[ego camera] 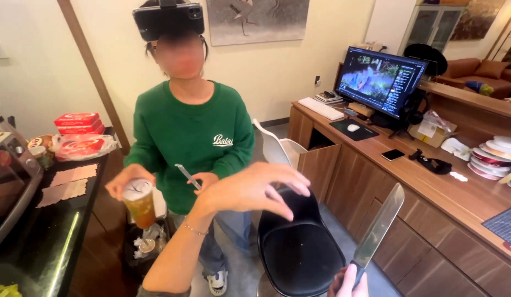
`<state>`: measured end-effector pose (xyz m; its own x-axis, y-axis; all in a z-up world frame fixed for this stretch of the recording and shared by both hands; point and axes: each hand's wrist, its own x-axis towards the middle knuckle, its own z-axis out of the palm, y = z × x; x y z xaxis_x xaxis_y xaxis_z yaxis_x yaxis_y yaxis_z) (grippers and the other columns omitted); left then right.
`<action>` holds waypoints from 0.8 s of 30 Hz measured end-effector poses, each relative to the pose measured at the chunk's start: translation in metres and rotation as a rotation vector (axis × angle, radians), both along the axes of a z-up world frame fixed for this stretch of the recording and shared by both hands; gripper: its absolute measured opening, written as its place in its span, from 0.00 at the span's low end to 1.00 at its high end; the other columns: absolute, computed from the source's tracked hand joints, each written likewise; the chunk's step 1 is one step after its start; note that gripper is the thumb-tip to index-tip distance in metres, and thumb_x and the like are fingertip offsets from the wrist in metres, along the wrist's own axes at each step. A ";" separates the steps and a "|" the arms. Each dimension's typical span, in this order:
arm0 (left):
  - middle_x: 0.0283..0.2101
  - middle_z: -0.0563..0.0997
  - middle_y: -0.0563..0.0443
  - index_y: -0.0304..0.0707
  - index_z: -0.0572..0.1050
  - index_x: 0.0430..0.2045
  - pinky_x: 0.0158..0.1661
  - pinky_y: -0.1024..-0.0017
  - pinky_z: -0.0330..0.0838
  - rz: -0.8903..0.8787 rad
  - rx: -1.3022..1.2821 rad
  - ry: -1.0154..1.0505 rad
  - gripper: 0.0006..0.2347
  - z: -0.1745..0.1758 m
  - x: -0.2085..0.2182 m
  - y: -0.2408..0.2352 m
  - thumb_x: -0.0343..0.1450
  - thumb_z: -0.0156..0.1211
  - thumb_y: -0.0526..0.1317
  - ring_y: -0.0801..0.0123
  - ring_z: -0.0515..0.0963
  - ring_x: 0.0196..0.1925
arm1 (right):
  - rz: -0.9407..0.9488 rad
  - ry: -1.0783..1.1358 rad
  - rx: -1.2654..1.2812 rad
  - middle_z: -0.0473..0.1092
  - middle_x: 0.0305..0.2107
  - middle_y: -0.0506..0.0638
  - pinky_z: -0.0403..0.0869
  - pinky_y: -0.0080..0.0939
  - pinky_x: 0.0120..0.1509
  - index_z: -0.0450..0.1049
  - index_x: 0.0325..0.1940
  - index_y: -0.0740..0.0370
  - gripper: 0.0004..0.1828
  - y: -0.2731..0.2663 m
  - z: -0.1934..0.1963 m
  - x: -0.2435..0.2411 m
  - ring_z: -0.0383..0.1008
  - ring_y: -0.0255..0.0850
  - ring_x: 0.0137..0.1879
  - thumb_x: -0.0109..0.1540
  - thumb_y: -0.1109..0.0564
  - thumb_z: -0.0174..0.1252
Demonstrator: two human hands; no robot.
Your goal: The person decorates cupcakes arranged around a central cake by placing small pieces of chocolate and lime slices on top of the frosting. They use a knife to cut chocolate and lime, and a brush to apply a glaze to the lime slices before placement.
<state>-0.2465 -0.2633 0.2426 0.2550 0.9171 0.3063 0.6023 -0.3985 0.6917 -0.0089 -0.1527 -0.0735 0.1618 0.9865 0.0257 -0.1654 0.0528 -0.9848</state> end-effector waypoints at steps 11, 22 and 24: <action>0.70 0.81 0.39 0.37 0.77 0.61 0.64 0.53 0.82 0.229 0.674 -0.077 0.15 0.022 -0.046 0.044 0.87 0.56 0.48 0.52 0.87 0.64 | -0.079 0.004 -0.087 0.62 0.17 0.54 0.54 0.43 0.16 0.71 0.42 0.62 0.22 0.006 0.004 0.020 0.55 0.42 0.14 0.82 0.43 0.51; 0.61 0.92 0.42 0.42 0.82 0.63 0.66 0.69 0.82 0.324 -0.191 0.073 0.24 -0.052 -0.035 0.080 0.76 0.67 0.56 0.63 0.93 0.62 | -0.019 0.014 -0.138 0.57 0.18 0.53 0.50 0.40 0.21 0.67 0.39 0.62 0.27 -0.002 0.005 0.026 0.51 0.40 0.18 0.82 0.40 0.49; 0.60 0.92 0.44 0.41 0.81 0.64 0.63 0.69 0.82 0.311 -0.227 0.117 0.25 -0.051 -0.034 0.077 0.77 0.65 0.56 0.62 0.92 0.61 | -0.030 -0.036 -0.184 0.60 0.20 0.54 0.53 0.40 0.23 0.68 0.39 0.63 0.27 -0.010 0.017 0.024 0.54 0.42 0.20 0.83 0.40 0.49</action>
